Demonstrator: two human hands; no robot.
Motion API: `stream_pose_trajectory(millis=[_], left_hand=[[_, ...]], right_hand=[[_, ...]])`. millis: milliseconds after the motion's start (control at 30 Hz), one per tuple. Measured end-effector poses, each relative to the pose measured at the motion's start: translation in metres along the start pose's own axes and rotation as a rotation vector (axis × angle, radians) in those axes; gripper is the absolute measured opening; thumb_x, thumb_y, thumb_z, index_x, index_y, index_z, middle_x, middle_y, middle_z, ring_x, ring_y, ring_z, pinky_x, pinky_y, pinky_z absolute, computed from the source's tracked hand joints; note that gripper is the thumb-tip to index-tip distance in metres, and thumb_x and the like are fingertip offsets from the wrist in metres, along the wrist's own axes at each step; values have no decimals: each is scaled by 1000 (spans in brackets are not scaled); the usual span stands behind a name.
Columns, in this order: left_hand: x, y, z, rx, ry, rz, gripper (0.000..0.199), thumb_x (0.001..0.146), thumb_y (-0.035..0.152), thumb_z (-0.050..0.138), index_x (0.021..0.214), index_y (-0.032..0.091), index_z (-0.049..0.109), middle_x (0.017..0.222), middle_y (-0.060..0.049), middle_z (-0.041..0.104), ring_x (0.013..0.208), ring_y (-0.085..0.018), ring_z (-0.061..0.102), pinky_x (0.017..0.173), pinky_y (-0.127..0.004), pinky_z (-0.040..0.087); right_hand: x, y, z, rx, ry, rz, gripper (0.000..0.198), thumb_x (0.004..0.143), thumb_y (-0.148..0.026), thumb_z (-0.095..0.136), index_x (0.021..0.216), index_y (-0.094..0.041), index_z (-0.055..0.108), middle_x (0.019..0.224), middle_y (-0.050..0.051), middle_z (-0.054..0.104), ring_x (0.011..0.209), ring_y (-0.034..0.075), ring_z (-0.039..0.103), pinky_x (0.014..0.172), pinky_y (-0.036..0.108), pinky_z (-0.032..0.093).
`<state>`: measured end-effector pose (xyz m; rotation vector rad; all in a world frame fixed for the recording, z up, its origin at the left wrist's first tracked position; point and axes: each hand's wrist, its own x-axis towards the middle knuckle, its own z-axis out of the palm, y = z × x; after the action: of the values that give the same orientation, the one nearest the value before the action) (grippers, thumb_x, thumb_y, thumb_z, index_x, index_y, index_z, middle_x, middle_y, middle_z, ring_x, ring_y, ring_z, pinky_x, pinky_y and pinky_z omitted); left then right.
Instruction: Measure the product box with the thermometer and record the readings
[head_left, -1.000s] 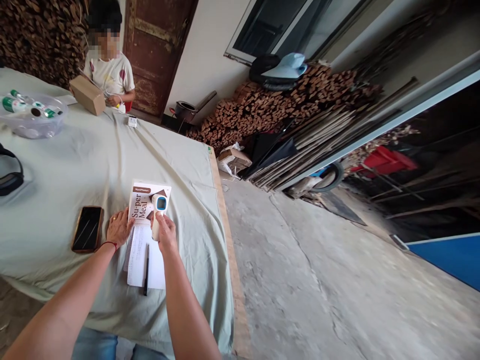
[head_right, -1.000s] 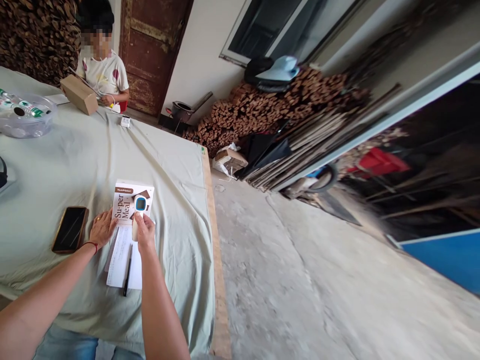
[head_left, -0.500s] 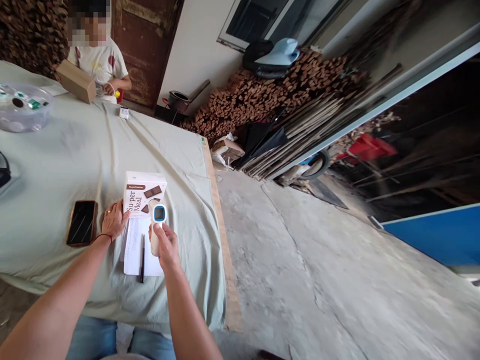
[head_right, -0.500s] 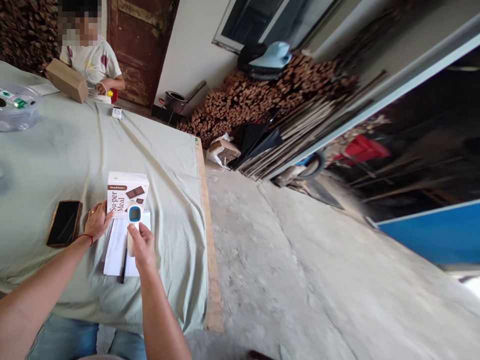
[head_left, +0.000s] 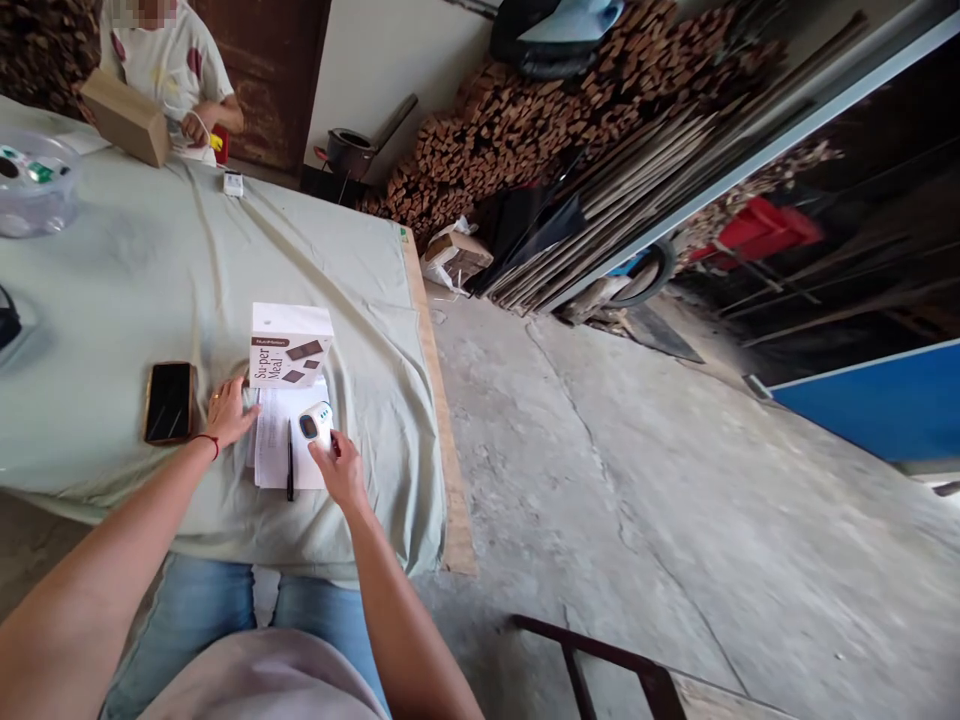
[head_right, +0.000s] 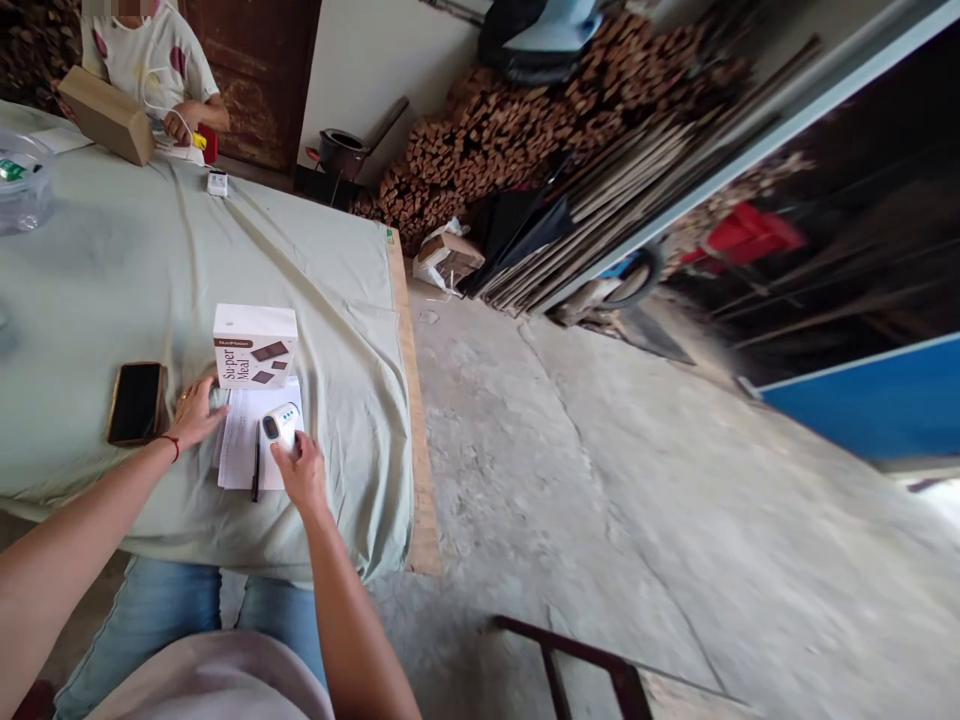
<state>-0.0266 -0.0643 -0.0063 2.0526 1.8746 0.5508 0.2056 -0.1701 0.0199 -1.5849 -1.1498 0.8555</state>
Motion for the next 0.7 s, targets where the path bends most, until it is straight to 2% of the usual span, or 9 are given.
stream_pose_trajectory(millis=[67,133,267,300,367,433,500,600,700], left_hand=[[-21,-2,0,13,-11,95,65,88,36,57,147,14,41,147,-18,52,141,-33,45,117,-51,38],[-44,-5,-1,29,-34,190,60,89,34,55,145,17,45,148,-16,51,142,-32,43,118,-50,36],[-77,-6,-4,81,-69,263,49,91,33,54,139,23,54,152,-12,47,143,-30,41,119,-49,35],[-82,-4,-4,89,-64,259,49,92,34,53,139,24,54,152,-11,47,144,-30,40,120,-49,35],[-88,-1,-5,105,-49,242,47,95,37,51,140,25,54,152,-10,48,144,-30,39,120,-50,34],[-91,3,-6,127,-47,232,47,97,40,49,141,24,54,151,-11,49,143,-30,40,120,-50,34],[-92,5,-6,148,-54,242,49,97,41,50,142,23,55,151,-12,49,143,-31,40,119,-50,34],[-93,7,-7,148,-50,267,51,94,41,54,142,24,55,151,-13,48,142,-31,40,119,-51,34],[-95,8,-6,120,-47,275,50,92,40,58,140,27,57,151,-13,46,142,-33,40,118,-53,34]], right_hand=[[8,20,-2,-215,62,-14,35,69,-39,80,97,-18,71,84,4,62,75,18,56,67,29,41],[13,32,-3,-385,51,-36,33,71,-33,79,100,-18,71,90,6,64,81,21,59,73,32,44],[12,34,3,-561,87,-221,38,74,-27,78,110,-19,69,112,14,66,103,29,60,88,40,46],[11,33,8,-556,78,-276,35,78,-26,76,111,-19,69,112,14,66,105,29,60,90,40,46],[6,30,22,-527,-17,-321,25,84,-26,70,108,-20,70,102,11,69,98,26,62,87,38,47],[2,29,37,-522,-133,-287,22,84,-25,69,105,-19,70,87,8,69,86,25,63,79,35,48],[0,29,48,-529,-189,-243,28,80,-21,71,108,-18,69,83,7,69,79,24,63,74,34,48],[-2,29,49,-444,-214,-258,38,78,-15,64,116,-19,67,86,6,70,80,23,63,76,33,49],[-5,29,37,-213,-236,-288,38,84,-18,52,118,-21,67,92,5,70,84,20,64,82,33,51]])
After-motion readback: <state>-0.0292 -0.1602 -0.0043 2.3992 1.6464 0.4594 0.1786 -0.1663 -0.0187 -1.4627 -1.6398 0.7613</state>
